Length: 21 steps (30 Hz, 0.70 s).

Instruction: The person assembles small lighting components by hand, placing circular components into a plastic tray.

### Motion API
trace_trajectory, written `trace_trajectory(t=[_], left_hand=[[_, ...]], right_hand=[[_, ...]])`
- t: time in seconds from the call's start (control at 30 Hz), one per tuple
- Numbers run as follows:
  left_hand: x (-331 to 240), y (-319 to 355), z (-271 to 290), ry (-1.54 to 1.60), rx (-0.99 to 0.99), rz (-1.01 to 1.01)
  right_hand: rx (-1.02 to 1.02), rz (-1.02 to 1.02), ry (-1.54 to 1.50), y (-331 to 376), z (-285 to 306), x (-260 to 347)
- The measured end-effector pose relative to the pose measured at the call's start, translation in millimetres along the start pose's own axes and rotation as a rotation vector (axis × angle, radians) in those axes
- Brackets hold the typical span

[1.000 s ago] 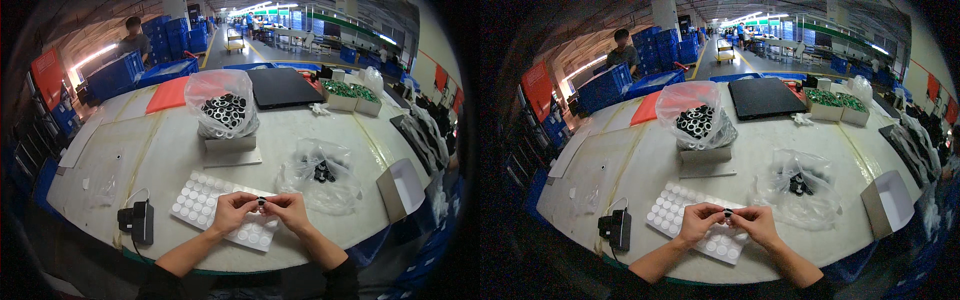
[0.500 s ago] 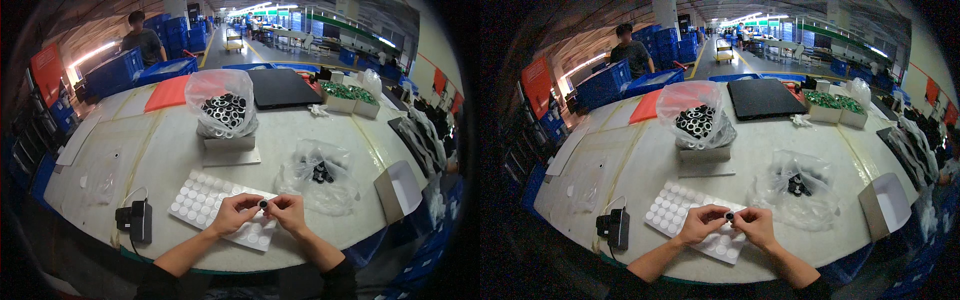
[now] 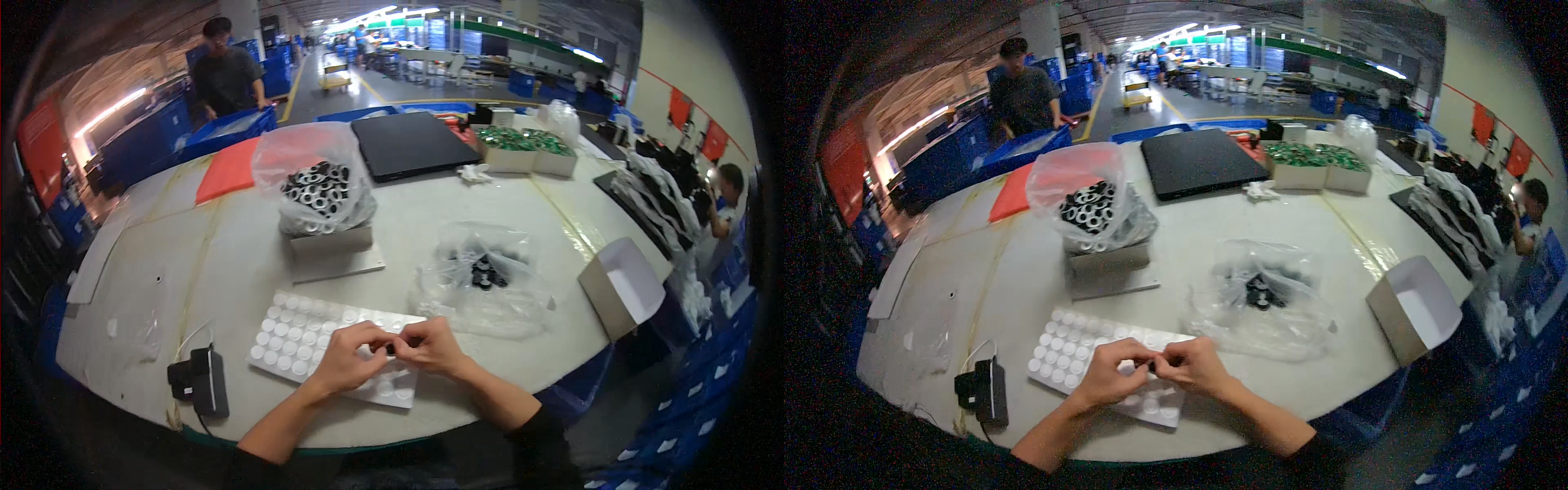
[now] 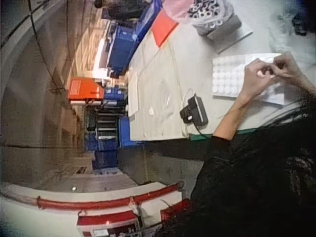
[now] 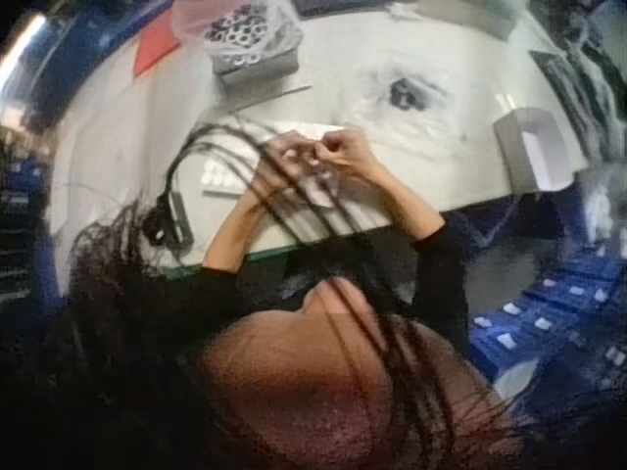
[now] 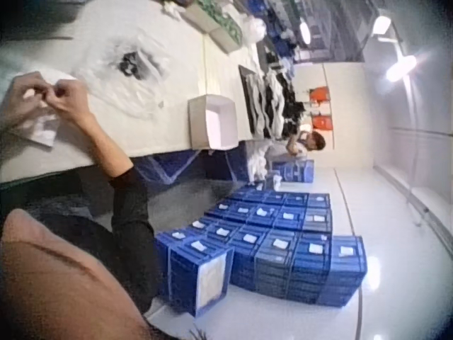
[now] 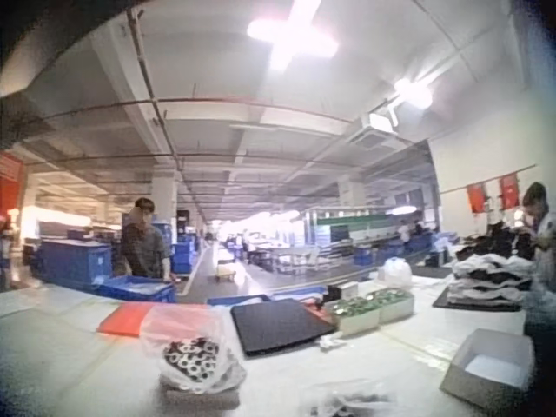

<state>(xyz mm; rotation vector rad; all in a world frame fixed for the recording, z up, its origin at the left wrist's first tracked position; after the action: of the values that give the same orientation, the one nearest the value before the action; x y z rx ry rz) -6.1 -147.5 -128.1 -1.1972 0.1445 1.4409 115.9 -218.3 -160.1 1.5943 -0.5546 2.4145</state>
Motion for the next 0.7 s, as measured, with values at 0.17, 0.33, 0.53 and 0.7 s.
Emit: trace_trajectory(t=[0.17,0.33,0.53,0.7], left_hand=[[18.3,8.6,6.5,0.349,-0.192,0.233],[39.5,10.1,-2.6,0.458,-0.239,0.43],[54.3,27.5,12.5,0.536,-0.337,0.502],[50.8,20.8,7.4,0.653,-0.328,0.512]], right_hand=[[-0.329,-0.212,-0.004,-15.5,71.0,-27.9],[-0.711,-0.377,0.631,12.1,182.6,-66.7],[-0.713,-0.382,0.818,-0.2,172.0,-65.6],[-0.808,-0.302,0.679,16.3,182.1,-56.1]])
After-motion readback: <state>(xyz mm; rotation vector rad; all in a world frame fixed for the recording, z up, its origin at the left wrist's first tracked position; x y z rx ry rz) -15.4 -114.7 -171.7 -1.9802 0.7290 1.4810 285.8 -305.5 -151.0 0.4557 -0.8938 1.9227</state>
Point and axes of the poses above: each hand's wrist, its own y-axis away from the middle knuckle, its own z-axis out of the back of the hand, x = y × z, the point moved 7 cm from there along -y, towards the middle knuckle, and after that the axes turned 8 degrees about -z, right-handed, at the moved point
